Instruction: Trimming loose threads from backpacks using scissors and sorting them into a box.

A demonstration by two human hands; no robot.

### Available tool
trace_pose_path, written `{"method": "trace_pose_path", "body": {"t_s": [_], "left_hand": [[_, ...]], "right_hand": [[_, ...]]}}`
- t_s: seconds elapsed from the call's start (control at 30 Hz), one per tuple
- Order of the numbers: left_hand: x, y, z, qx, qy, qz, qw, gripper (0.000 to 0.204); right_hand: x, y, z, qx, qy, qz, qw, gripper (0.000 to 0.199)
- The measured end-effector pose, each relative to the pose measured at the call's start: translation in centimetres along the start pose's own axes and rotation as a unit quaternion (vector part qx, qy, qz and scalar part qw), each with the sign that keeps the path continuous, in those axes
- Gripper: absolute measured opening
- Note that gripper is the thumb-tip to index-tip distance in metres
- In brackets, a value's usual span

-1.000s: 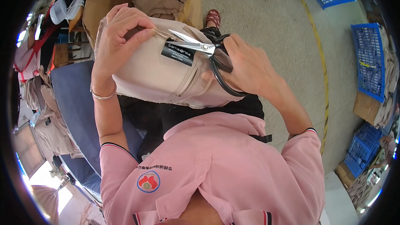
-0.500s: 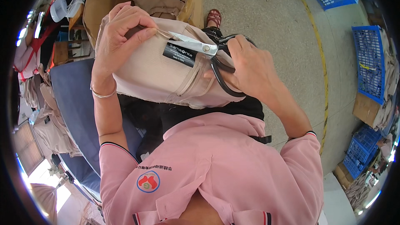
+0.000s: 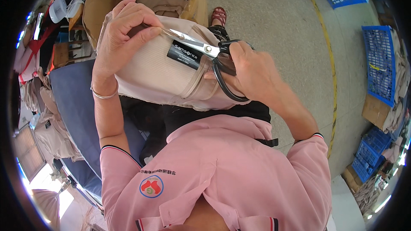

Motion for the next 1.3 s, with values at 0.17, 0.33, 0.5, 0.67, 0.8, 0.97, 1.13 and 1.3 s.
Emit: {"method": "trace_pose_path", "body": {"t_s": [0.17, 0.33, 0.5, 0.67, 0.8, 0.97, 1.13, 1.3], "left_hand": [[0.4, -0.2, -0.3, 0.014, 0.010, 0.008, 1.000, 0.005], [0.4, -0.3, -0.6, 0.018, 0.018, 0.016, 1.000, 0.005], [0.6, -0.4, -1.0, 0.003, 0.001, -0.002, 1.000, 0.008], [0.1, -0.4, -0.4, 0.012, 0.006, -0.001, 1.000, 0.006], [0.5, -0.1, -0.2, 0.019, 0.006, 0.011, 1.000, 0.005], [0.9, 0.1, -0.4, 0.022, 0.022, 0.016, 0.999, 0.004], [1.6, 0.0, -0.9, 0.035, 0.039, 0.032, 0.998, 0.005], [6.0, 2.6, 1.9, -0.015, -0.111, 0.078, 0.991, 0.005]], "right_hand": [[-0.3, 0.3, -0.4, -0.002, -0.013, -0.018, 1.000, 0.061], [-1.3, 0.4, -0.6, -0.018, -0.058, -0.035, 0.998, 0.056], [-1.8, 0.1, -1.4, 0.024, -0.046, -0.033, 0.998, 0.059], [-1.2, -0.3, -0.7, 0.023, -0.044, -0.034, 0.998, 0.059], [-1.0, -1.2, -0.4, 0.036, -0.039, -0.035, 0.998, 0.059], [-1.0, -1.3, -1.0, 0.023, -0.043, -0.018, 0.999, 0.058], [-0.9, -1.1, -1.4, 0.022, -0.061, -0.012, 0.998, 0.057], [-2.1, -0.4, -2.9, 0.045, -0.073, -0.023, 0.996, 0.055]]}}
Point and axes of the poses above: each hand's wrist, its own y-axis away from the middle knuckle, its own z-axis out of the back of the hand, x = y × z, the point moved 9 cm from there along -y, towards the middle knuckle, and after that the axes turned 2 degrees about -x, right-handed, at the moved point
